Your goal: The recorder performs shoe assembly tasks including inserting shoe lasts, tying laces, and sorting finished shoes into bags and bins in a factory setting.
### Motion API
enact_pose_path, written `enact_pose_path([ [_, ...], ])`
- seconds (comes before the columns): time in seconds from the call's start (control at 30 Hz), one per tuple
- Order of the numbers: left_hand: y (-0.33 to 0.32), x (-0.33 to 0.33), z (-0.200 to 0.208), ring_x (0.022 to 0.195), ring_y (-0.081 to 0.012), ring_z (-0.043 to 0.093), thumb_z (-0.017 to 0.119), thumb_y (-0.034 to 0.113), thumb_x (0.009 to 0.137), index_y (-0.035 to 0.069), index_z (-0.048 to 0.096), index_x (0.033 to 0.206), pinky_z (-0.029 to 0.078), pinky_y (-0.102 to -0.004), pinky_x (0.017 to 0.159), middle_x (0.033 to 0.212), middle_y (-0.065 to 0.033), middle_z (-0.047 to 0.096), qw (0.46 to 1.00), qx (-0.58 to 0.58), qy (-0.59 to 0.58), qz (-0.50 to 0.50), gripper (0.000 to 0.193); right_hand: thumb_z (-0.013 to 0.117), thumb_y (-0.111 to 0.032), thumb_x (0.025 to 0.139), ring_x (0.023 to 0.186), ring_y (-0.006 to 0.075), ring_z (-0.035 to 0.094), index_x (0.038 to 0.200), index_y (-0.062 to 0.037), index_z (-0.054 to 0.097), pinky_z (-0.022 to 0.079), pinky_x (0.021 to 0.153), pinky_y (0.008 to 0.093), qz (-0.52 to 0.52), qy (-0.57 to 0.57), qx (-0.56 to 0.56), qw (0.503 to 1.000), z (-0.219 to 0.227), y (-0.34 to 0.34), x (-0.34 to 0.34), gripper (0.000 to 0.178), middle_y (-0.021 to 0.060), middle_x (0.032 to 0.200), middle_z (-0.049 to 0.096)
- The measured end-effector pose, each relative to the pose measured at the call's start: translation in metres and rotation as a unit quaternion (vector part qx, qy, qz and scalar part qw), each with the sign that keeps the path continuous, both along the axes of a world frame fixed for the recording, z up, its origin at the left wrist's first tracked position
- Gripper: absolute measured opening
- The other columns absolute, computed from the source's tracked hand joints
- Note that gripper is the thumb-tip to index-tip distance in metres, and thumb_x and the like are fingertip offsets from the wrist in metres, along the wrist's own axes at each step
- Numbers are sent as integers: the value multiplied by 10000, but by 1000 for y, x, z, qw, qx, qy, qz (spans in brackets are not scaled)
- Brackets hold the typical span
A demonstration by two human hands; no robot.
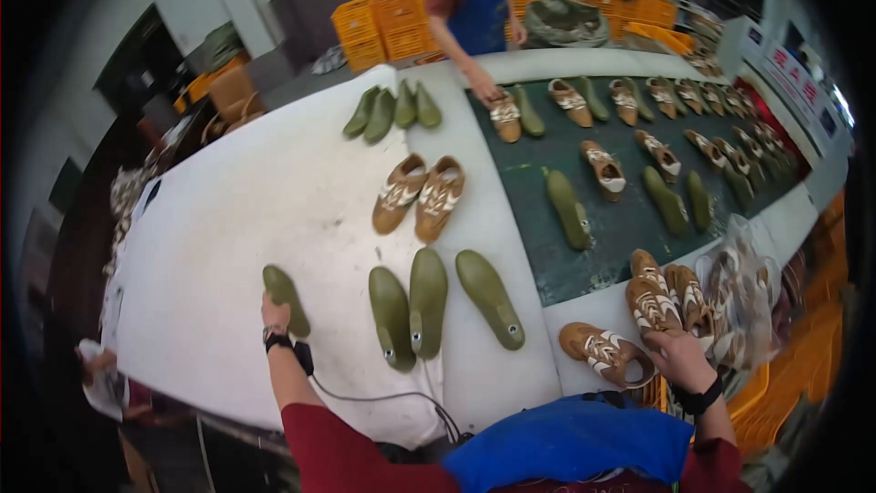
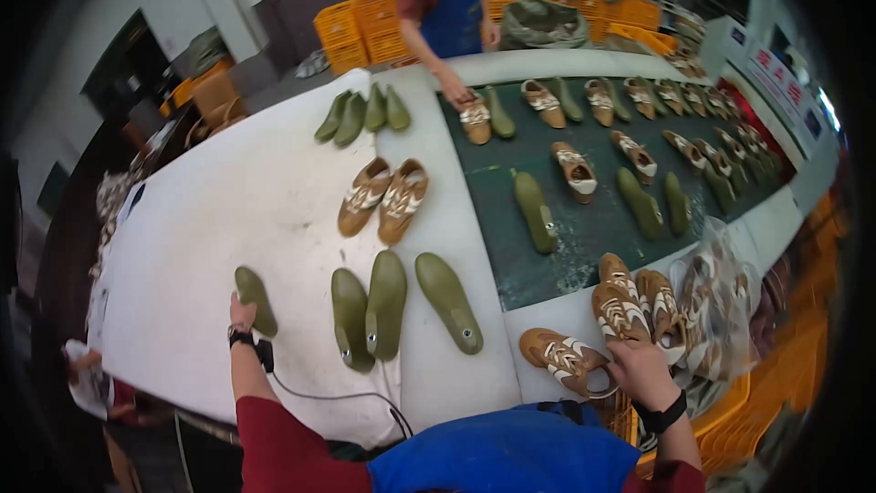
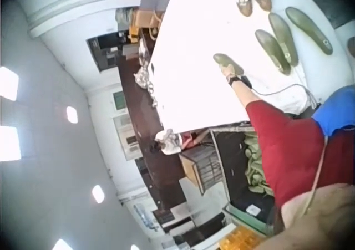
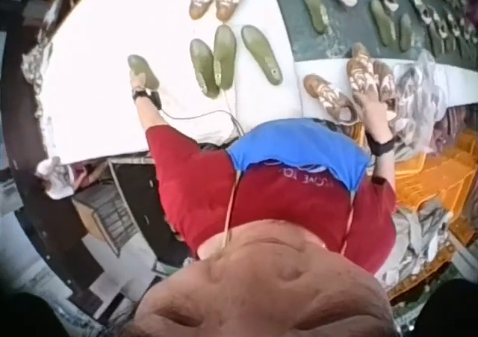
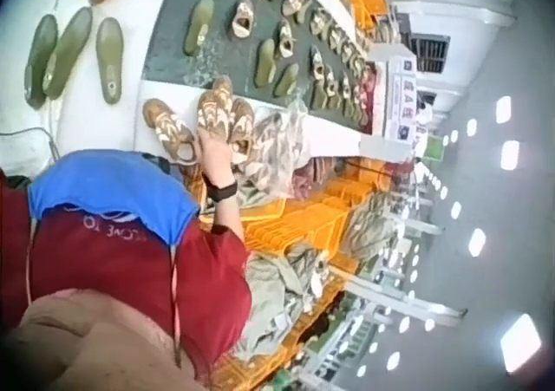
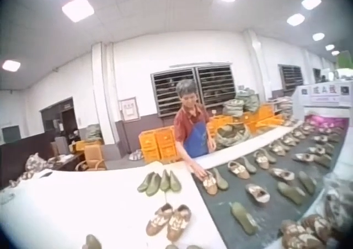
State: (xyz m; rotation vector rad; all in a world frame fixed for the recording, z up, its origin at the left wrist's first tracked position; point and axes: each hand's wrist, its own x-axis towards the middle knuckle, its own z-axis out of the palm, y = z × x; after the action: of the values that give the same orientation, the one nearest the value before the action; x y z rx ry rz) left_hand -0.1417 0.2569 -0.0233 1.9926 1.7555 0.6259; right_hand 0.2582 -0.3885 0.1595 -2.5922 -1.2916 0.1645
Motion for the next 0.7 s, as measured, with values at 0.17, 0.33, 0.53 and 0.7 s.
enact_pose_path([
  [0.17,-3,15,-34,988,-364,562,563,36,707,80,470,1206,462,-403,851,1050,-222,590,999,-20,43,15,510,627,-153,724,774,312,602,999,-91,590,486,664,386,34,47,-68,996,0,16,-13,284,116,838,630],
  [0.33,-17,1,-44,941,-376,571,590,45,692,113,464,1216,463,-422,814,1030,-219,593,997,68,1,-29,543,639,-194,713,756,296,581,1000,-108,596,468,683,374,81,33,-27,996,-22,28,-23,302,102,789,586],
  [0.53,-137,69,-26,1013,-356,554,597,43,693,65,473,1213,444,-404,869,1105,-195,574,990,5,-8,-142,535,698,-222,658,1037,301,465,1061,-135,584,415,825,414,15,-74,-50,996,-58,-5,6,428,107,1072,498],
  [0.7,-219,94,-18,1033,-367,522,573,27,697,59,431,1244,431,-406,879,1118,-213,545,989,4,12,-150,566,710,-235,638,1054,310,457,1126,-138,542,421,831,425,-33,-27,-49,998,-69,-38,23,526,124,1138,464],
])
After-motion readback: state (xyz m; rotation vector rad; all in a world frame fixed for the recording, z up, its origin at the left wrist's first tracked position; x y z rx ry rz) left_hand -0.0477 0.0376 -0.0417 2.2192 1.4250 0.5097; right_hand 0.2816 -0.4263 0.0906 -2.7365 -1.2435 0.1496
